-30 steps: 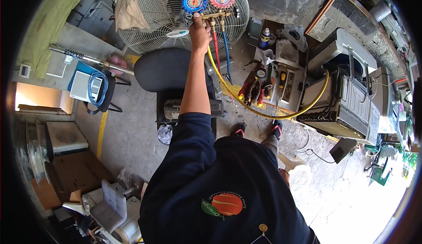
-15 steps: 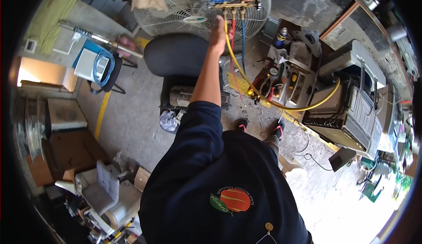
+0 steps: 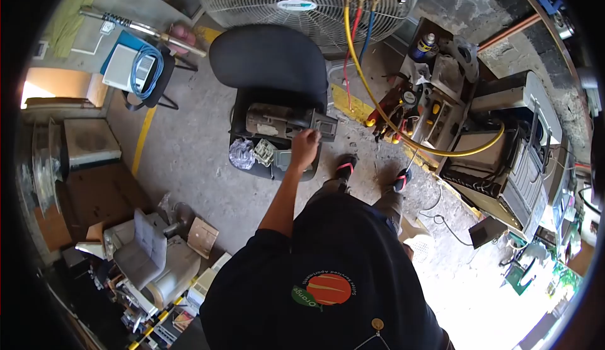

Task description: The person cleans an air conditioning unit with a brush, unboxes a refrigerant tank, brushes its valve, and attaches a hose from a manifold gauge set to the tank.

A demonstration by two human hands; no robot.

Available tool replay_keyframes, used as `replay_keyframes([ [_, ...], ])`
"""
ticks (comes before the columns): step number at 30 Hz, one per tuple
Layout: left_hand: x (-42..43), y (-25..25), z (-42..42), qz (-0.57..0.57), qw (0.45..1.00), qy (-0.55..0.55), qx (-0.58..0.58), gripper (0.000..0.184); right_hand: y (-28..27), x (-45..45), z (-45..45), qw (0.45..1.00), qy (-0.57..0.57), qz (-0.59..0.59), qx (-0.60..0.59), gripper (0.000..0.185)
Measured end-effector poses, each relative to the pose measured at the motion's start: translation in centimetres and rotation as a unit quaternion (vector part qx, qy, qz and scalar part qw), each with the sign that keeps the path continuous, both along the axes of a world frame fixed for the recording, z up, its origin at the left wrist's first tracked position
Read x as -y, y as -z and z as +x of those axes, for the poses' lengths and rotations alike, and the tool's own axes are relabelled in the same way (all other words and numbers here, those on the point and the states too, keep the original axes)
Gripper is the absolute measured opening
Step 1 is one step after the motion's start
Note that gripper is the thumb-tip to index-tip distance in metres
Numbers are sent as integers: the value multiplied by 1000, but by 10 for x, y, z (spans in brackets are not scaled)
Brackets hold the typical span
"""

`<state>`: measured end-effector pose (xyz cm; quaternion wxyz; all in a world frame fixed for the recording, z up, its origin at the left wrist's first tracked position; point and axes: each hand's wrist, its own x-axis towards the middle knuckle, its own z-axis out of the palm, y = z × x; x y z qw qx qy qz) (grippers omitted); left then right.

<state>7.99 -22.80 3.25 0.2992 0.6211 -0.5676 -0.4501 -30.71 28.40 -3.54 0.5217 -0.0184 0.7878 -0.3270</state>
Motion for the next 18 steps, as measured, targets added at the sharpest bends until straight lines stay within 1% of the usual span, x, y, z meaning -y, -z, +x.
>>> replay_keyframes([
  [1, -3, -3, 22, 62, 996, 27, 54, 20, -11, 17, 0, 999, -27, 29, -14, 29],
  [3, -37, 10, 61, 45, 994, 26, 100, 29, -64, 78, 10, 992, -82, 88, -38, 26],
  [4, -58, 23, 79, 93, 988, 26, 118, 35, -85, 100, 14, 991, -87, 99, -34, 25],
  [5, -84, 44, 98, 140, 981, 25, 134, 42, -94, 109, 14, 989, -93, 110, -31, 25],
  [6, -118, 77, 120, 132, 976, 18, 175, 46, -87, 112, 8, 991, -91, 99, -5, 33],
  [7, -159, 113, 144, 123, 969, 10, 214, 51, -81, 116, 1, 990, -101, 96, -7, 33],
  [8, -203, 136, 164, 187, 954, -19, 231, 50, -75, 119, -5, 992, -65, 96, 40, 35],
  [9, -250, 148, 175, 235, 945, -58, 218, 34, -67, 122, -13, 991, -30, 95, 86, 36],
  [10, -308, 181, 197, 280, 942, -42, 180, 21, -59, 125, -22, 991, -39, 87, 94, 39],
  [11, -348, 149, 188, 410, 894, -180, 25, 16, -60, 131, -28, 991, -58, 78, 89, 35],
  [13, -461, 163, 188, 394, 897, -177, 94, 26, -58, 146, -40, 988, -84, 89, 90, 33],
  [14, -491, 134, 185, 402, 900, -26, 168, 25, -50, 151, -45, 986, -104, 110, 75, 30],
  [15, -519, 101, 180, 378, 887, 119, 236, 25, -39, 157, -51, 985, -112, 109, 76, 30],
  [16, -544, 81, 177, 392, 873, 153, 248, 24, -26, 163, -57, 983, -115, 120, 81, 27],
  [17, -565, 68, 179, 411, 867, 146, 242, 24, -11, 169, -60, 981, -115, 131, 87, 24],
  [18, -581, 55, 182, 424, 862, 142, 240, 24, 19, 177, -62, 986, -110, 84, 98, 21],
])
